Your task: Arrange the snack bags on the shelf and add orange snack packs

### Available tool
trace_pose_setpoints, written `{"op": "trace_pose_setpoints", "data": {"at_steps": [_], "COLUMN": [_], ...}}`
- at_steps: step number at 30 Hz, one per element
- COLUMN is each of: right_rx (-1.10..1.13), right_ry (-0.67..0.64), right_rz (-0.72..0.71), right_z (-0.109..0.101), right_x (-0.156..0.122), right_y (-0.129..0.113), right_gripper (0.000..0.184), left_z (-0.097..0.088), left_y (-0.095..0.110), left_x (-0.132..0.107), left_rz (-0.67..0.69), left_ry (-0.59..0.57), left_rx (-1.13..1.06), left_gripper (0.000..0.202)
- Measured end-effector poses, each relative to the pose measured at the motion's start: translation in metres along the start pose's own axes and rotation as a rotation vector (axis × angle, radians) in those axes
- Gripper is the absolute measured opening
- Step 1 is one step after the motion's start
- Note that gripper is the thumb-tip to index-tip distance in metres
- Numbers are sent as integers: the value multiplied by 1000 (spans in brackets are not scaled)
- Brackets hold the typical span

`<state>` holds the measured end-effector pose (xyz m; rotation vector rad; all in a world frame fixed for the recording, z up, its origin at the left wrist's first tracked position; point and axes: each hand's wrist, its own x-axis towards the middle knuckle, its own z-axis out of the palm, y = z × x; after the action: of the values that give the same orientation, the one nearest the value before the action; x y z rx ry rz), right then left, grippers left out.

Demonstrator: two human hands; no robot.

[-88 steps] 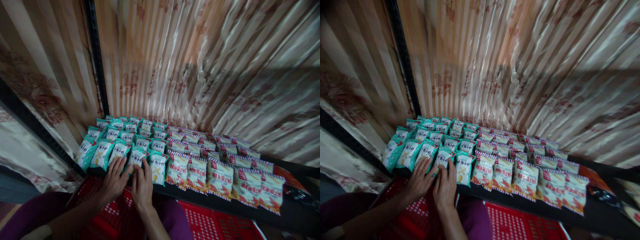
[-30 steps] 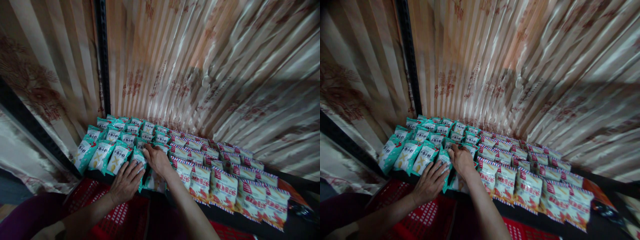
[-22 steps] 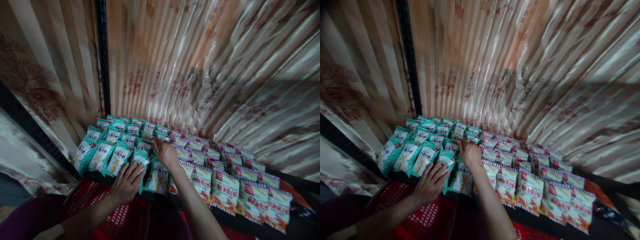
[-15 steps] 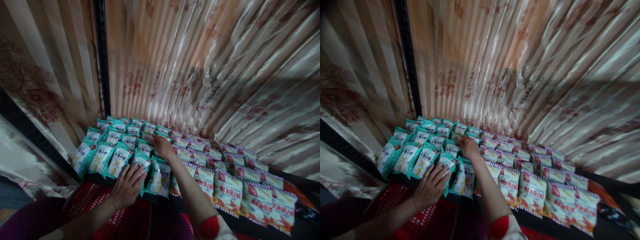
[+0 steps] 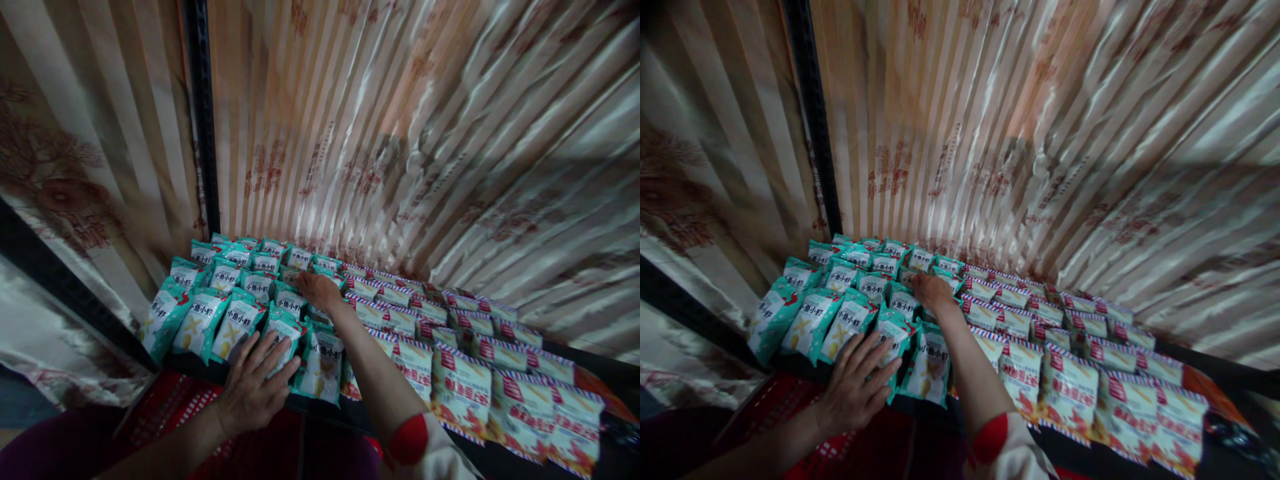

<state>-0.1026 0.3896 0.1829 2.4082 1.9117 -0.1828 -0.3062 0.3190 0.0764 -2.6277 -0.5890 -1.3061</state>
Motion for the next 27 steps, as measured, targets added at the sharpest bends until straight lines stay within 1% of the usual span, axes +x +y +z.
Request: {"op": "trace_pose_setpoints", "data": {"at_steps": [1,3,4,5,6,8,10,12,15,20,23,27], "right_rx": [16,48,63,75,83,89,100,118,133,110,114,112], "right_ry": [-2,-10,-14,-15,-13,2,23,30,18,40,12,21], "right_rz": [-10,-16,-13,-11,-8,-9,-25,-44,-59,-64,-71,-61], "right_z": [1,3,4,5,7,9,11,12,11,8,9,13], "right_x": [1,4,5,7,8,10,11,12,11,12,15,19], "right_y": [1,1,2,2,2,3,5,7,11,13,10,7], "right_gripper": [50,49,48,48,47,48,48,48,47,44,46,49], "left_z": [-4,-8,-7,-4,1,16,31,43,55,69,74,75], "left_y": [-6,-23,-34,-47,-60,-84,-104,-117,-126,-125,-123,-122], "left_x": [13,43,59,74,87,108,123,134,151,174,183,189], "left_rz": [-25,-145,-191,-209,-200,-155,-95,-36,4,6,-3,-7], "left_ry": [6,-33,-66,-90,-121,-238,-400,-572,-655,-798,-887,-979], "left_rx": [5,7,10,11,7,15,19,-9,-37,-51,-41,-33], "left_gripper": [44,43,41,38,37,34,34,37,33,32,24,20]}}
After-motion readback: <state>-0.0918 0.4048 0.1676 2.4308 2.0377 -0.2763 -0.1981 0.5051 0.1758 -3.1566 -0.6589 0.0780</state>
